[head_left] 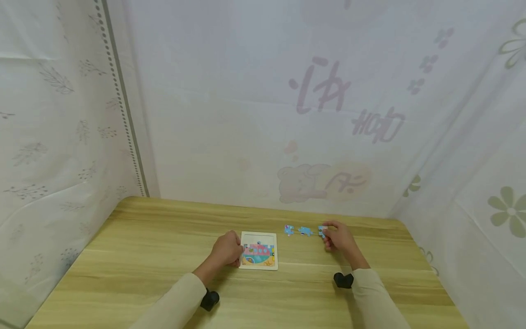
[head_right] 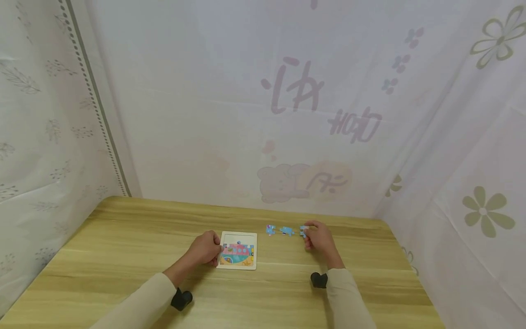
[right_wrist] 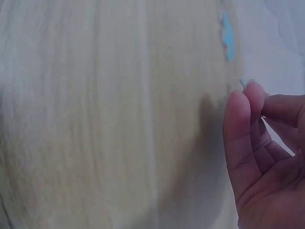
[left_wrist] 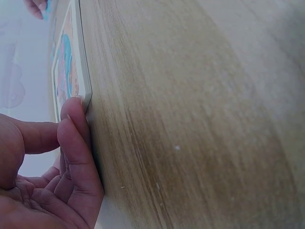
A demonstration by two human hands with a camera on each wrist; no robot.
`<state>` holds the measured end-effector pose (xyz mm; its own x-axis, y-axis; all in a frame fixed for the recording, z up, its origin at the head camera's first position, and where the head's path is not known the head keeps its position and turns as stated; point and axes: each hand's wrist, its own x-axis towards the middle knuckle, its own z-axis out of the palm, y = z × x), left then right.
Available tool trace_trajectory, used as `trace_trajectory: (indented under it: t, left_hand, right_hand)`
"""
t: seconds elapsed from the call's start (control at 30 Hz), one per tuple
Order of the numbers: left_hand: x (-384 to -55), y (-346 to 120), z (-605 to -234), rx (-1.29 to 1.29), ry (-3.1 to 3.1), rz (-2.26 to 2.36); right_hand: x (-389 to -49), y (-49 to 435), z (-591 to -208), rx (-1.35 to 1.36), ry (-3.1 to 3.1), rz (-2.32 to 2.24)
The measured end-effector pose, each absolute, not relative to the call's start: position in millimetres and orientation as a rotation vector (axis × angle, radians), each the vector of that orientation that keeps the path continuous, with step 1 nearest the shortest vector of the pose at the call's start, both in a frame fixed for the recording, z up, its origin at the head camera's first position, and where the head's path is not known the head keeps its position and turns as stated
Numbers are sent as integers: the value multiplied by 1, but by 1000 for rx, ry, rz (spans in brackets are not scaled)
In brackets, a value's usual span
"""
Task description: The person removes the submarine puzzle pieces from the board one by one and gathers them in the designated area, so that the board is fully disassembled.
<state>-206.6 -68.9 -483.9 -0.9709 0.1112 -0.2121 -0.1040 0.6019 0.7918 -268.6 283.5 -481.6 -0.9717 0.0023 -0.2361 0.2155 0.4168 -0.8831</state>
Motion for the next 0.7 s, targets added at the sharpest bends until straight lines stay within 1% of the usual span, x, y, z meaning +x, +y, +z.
trace_trajectory:
  t: [0.33, 0.7]
  left_hand:
    - [-205, -69, -482, 25, 2608, 1298]
    - [-209, -68, -486, -10, 2604, 1281]
  right_hand:
    - [-273, 287, -492, 242, 2485, -1553]
    - [-272, 288, -493, 242, 2525, -1510]
